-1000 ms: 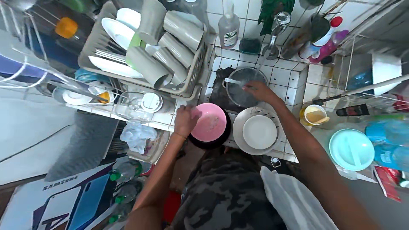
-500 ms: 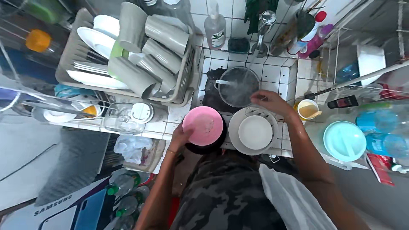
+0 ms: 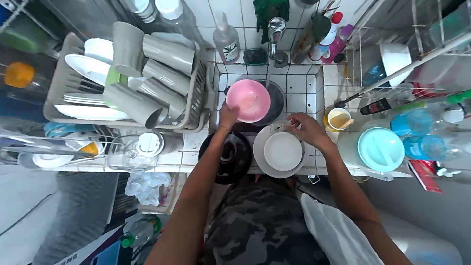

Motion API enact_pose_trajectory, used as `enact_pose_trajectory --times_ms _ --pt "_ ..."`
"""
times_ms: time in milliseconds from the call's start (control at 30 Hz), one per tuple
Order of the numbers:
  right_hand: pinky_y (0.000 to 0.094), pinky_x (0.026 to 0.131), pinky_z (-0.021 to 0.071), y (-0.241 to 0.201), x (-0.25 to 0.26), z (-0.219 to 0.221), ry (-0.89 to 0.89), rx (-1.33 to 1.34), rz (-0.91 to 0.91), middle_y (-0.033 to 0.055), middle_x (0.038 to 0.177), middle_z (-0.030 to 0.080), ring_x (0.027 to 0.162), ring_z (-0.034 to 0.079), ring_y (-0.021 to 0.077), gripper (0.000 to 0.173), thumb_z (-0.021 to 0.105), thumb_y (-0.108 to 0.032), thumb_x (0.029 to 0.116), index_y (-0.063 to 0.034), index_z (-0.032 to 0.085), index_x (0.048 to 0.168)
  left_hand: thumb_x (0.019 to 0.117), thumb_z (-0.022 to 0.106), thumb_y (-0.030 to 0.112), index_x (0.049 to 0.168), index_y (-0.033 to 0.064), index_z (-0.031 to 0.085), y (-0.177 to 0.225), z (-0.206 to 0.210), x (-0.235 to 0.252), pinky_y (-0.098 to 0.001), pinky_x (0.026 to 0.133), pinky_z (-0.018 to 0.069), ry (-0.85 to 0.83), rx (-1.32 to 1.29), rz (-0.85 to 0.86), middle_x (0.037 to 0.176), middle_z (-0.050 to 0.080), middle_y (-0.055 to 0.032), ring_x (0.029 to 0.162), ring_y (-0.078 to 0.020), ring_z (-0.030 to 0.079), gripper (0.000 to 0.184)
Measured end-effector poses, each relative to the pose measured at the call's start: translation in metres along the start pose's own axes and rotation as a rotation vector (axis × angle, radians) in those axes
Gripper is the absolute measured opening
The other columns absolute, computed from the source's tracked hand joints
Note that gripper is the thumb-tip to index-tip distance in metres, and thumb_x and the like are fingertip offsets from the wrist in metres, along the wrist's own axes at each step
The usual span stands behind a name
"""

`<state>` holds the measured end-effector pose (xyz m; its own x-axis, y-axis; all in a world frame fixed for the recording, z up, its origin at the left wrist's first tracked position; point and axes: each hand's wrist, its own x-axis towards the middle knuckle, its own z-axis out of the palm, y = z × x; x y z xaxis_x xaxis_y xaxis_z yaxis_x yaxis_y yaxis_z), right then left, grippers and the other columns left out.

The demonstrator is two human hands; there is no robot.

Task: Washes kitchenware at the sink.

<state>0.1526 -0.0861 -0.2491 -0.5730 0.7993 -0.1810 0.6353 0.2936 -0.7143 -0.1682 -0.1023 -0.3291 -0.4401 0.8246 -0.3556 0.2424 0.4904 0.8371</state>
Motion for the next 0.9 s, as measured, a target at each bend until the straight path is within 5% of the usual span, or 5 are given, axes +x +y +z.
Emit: enact_pose_trajectory --times_ms 167,333,500,633,900 --pt "0.0483 0.081 0.0565 0.007 0.005 0.006 0.031 0.027 -0.012 0.0175 0.113 0.066 0.096 0.066 0.0298 0.042 0.070 -0.034 0.0988 -0.0041 0.065 0.127 0.0991 0.066 0.020 0.152 -0.0032 0.035 0.005 0.047 0.027 -0.0582 0.101 0.0527 -0.014 0.010 -0.100 0.135 0.059 -0.0303 0.120 -0.0416 0.063 0.065" --pt "0.0525 0.105 0.0498 0.030 0.076 0.022 0.164 -0.049 -0.066 0.0237 0.132 0.061 0.123 0.060 0.0377 0.048 0.068 -0.032 0.0990 -0.0012 0.062 0.135 0.1030 0.058 0.015 0.157 -0.0030 0.017 0.015 0.064 0.029 -0.0562 0.086 0.0623 -0.039 0.106 -0.068 0.137 0.053 -0.0342 0.107 -0.0419 0.070 0.070" --pt "0.0578 0.102 0.0512 0.043 0.145 0.047 0.143 -0.169 0.188 0.0303 0.146 0.047 0.131 0.052 0.0467 0.073 0.078 -0.030 0.0903 0.0001 0.048 0.149 0.0997 0.062 0.022 0.138 -0.0061 0.056 0.046 0.055 0.027 -0.0633 0.102 0.0496 -0.021 0.682 0.088 0.145 0.048 -0.0343 0.123 -0.0500 0.059 0.048" --pt "0.0606 0.096 0.0530 0.048 0.166 0.057 0.154 -0.236 0.296 0.0307 0.142 0.050 0.126 0.055 0.0490 0.064 0.077 -0.011 0.0871 0.0034 0.050 0.143 0.0949 0.061 0.006 0.148 -0.0034 0.041 0.061 0.058 0.024 -0.0643 0.099 0.0506 0.031 0.712 0.138 0.141 0.053 -0.0332 0.121 -0.0501 0.061 0.058" --pt "0.0672 0.092 0.0512 0.047 0.161 0.034 0.176 -0.156 0.340 0.0357 0.124 0.061 0.114 0.063 0.0526 0.058 0.069 -0.007 0.0909 0.0081 0.044 0.141 0.0999 0.065 0.023 0.121 -0.0052 0.066 0.025 0.013 0.020 -0.0578 0.104 0.0493 -0.161 0.478 0.193 0.118 0.069 -0.0242 0.115 -0.0383 0.066 0.036"
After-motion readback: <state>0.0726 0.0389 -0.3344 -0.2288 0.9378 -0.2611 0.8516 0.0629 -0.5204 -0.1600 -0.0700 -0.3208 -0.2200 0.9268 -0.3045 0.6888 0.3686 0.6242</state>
